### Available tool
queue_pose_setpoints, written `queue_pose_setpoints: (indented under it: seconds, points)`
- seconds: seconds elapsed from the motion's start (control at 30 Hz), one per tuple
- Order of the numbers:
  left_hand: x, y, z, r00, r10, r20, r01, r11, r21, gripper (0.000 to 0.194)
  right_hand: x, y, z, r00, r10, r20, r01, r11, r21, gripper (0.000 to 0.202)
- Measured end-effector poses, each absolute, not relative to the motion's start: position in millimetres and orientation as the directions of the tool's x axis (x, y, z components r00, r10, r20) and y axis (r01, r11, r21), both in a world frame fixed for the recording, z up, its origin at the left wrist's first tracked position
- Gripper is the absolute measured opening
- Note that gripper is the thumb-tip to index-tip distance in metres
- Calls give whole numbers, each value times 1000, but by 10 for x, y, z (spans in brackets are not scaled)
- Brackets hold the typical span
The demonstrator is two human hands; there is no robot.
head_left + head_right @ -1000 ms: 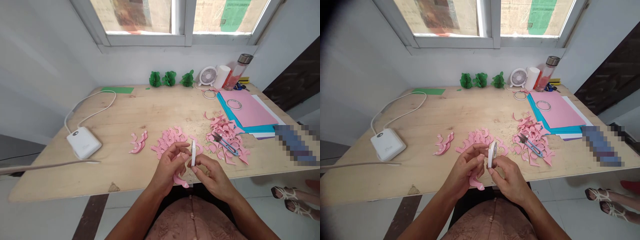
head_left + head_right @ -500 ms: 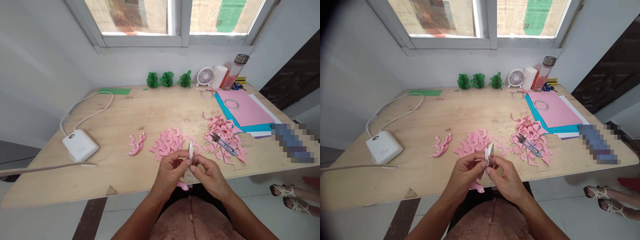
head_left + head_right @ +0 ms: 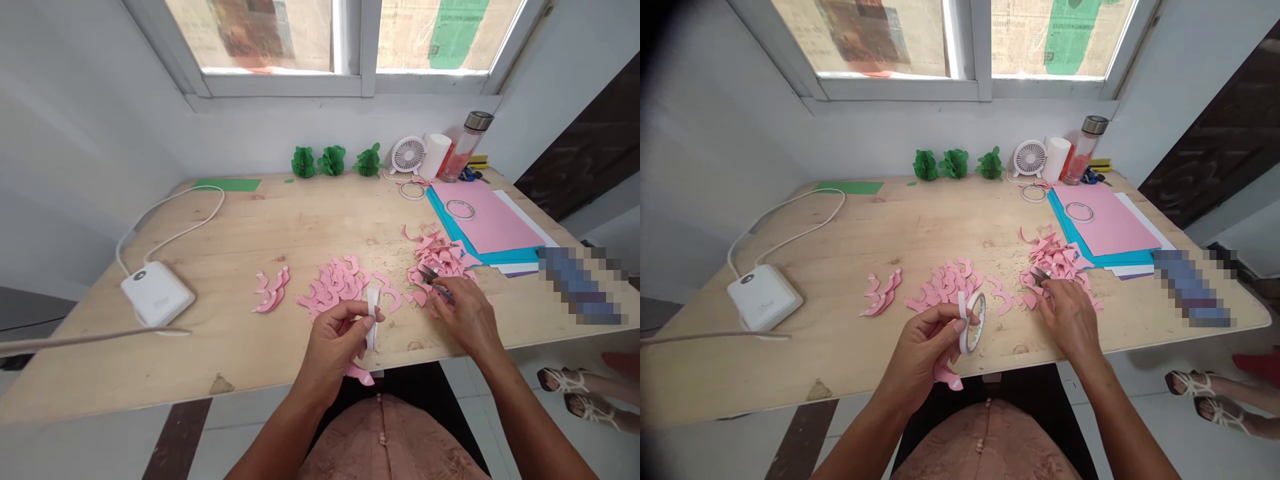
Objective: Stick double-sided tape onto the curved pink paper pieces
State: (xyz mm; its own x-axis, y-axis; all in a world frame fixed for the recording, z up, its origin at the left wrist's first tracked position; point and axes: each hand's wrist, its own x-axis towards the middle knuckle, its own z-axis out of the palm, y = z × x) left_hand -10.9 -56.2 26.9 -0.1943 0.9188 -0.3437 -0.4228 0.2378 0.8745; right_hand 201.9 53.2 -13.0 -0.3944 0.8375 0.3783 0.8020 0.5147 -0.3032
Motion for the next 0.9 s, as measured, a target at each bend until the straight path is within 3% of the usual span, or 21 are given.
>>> queue_pose_setpoints:
  seconds: [0.07, 0.17, 0.3, 0.4, 0.5, 0.6, 0.7, 0.8, 0.9]
  points:
    - [-102, -575, 268, -176, 916, -361, -425, 260, 867, 15, 2121, 644, -188, -435, 828, 354, 853, 505, -133, 21]
    - [-102, -589, 274, -140, 918, -371, -428, 282, 859, 17, 2178, 725, -228, -441, 846, 299, 887, 462, 2, 24]
    - [-116, -587, 261, -131, 925, -356, -437, 268, 859, 16, 2180, 793, -240, -435, 872, 225, 898, 437, 44, 25]
    - [-117, -587, 239, -112, 922, -370, -432, 290, 854, 20, 2195, 855, -237, -432, 877, 211, 898, 441, 8, 25]
    - [-111, -596, 228, -99, 920, -379, -435, 303, 848, 23, 2223, 881, -174, -404, 883, 239, 883, 445, -150, 24]
    - [-107, -597, 237, -94, 918, -384, -456, 303, 837, 24, 2253, 847, -32, -366, 917, 160, 760, 394, -517, 30]
    - [-102, -583, 260, -99, 916, -388, -459, 304, 835, 23, 2270, 785, 115, -329, 944, 15, 510, 191, -839, 34]
    - [-88, -560, 290, -97, 917, -388, -452, 307, 838, 23, 2233, 719, 200, -240, 969, -64, 202, -15, -979, 33]
    - [-73, -537, 323, -105, 919, -380, -443, 299, 845, 21, 2122, 631, 232, -299, 944, -141, -1, -148, -989, 33]
